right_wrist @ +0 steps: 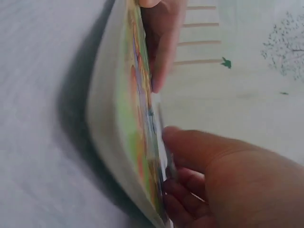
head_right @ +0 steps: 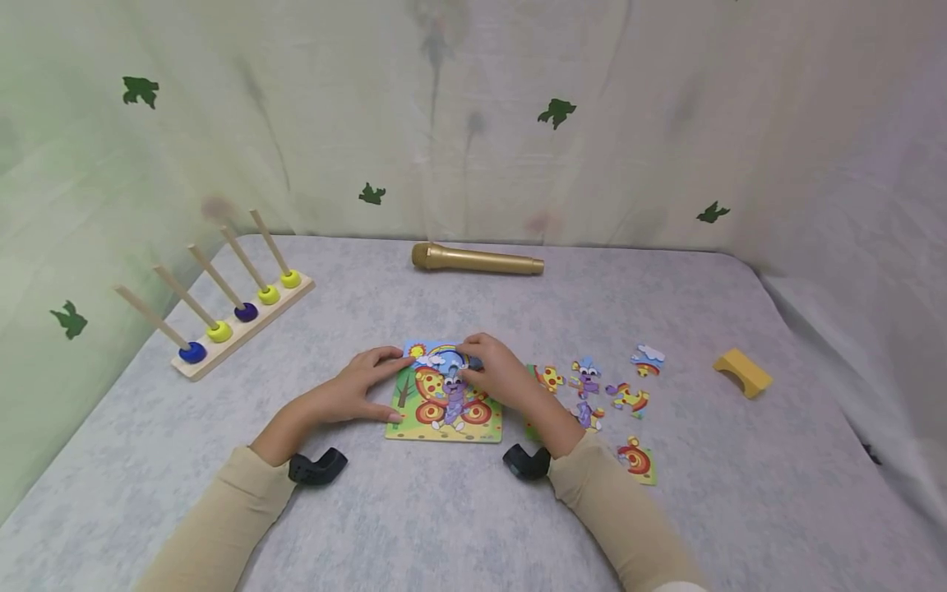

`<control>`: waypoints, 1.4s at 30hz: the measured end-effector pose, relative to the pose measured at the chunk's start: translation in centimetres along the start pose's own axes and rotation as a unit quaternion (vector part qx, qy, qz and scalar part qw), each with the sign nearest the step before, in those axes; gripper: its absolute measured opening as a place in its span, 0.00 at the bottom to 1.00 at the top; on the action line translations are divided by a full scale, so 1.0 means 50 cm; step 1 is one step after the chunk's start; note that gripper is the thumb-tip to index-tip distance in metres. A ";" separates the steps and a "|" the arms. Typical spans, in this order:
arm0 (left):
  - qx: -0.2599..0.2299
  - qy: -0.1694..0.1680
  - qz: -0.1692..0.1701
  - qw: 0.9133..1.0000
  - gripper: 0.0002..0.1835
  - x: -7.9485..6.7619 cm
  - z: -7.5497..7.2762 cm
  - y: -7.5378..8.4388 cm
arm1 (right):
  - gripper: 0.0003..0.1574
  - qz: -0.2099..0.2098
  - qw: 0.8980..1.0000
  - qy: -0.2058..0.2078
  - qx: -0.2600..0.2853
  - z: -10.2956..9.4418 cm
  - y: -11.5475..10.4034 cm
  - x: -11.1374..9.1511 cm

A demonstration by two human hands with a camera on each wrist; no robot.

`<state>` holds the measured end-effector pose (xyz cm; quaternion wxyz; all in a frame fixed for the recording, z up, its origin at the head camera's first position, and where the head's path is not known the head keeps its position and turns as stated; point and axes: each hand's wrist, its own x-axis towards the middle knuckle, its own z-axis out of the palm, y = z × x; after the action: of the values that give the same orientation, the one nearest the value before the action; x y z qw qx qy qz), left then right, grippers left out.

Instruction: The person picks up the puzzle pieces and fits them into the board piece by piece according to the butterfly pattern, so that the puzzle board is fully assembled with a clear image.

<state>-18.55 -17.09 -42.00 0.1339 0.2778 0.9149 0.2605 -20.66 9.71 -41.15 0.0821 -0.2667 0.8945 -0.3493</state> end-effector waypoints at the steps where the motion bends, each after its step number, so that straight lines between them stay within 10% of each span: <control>1: -0.001 0.000 0.000 1.000 0.48 0.000 0.000 0.001 | 0.27 0.005 1.000 -0.002 -0.001 0.001 0.001 0.001; 26: 0.128 0.022 0.012 0.991 0.37 0.047 0.007 0.032 | 0.23 -0.010 1.000 0.015 0.007 0.015 0.020 0.018; 42: 0.101 0.026 0.018 0.994 0.41 0.043 0.014 0.031 | 0.25 0.007 1.000 -0.001 0.014 0.012 0.023 0.021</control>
<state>-19.34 -14.48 -41.95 0.0761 0.2996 0.9345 0.1764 -21.86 9.52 -42.32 0.0894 -0.2595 0.8912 -0.3611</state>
